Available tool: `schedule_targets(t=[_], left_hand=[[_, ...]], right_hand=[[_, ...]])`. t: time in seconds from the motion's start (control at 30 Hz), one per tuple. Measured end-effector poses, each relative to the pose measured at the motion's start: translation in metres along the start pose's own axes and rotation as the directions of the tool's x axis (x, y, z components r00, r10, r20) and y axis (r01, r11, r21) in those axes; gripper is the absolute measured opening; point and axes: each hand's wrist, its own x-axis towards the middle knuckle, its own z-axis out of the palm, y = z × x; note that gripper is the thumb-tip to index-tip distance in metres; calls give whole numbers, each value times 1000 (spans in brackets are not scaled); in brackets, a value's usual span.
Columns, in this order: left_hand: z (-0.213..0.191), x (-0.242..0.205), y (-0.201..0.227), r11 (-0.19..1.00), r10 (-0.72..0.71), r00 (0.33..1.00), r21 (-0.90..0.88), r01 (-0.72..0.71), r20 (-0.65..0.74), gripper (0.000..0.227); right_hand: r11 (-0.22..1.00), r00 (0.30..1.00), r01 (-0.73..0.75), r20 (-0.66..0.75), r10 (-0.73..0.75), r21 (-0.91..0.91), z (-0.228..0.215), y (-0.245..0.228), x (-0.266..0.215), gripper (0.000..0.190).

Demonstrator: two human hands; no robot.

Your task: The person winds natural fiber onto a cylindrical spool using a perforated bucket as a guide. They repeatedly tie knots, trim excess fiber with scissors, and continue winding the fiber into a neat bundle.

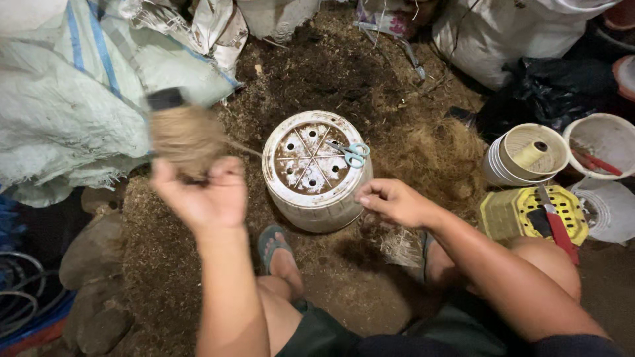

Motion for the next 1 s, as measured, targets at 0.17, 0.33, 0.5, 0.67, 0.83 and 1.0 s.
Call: schedule_targets(t=[0.17, 0.33, 0.5, 0.67, 0.83, 1.0], left_hand=[[-23, 7, 64, 984, 179, 983, 25, -178, -32, 45], [-54, 4, 100, 899, 415, 909, 133, -417, 42, 55], [-64, 4, 140, 824, 530, 846, 199, -531, 62, 62], [-49, -2, 103, 818, 354, 931, 512, -262, -89, 60], [-13, -23, -26, 570, -71, 995, 822, -19, 73, 25], [7, -54, -87, 180, -364, 917, 978, -102, 163, 48]], right_hand=[[931, 999, 7, 33, 6, -365, -36, 26, -6, 29], [908, 990, -139, -57, 127, -394, -83, 79, -4, 30], [947, 976, -181, -166, 140, -266, -148, 128, -23, 34], [788, 875, -484, -204, 439, -381, -153, 136, -32, 57], [838, 972, 31, -180, -153, -545, -73, 53, -7, 93], [779, 779, 531, -170, -604, -335, -23, -38, -27, 105]])
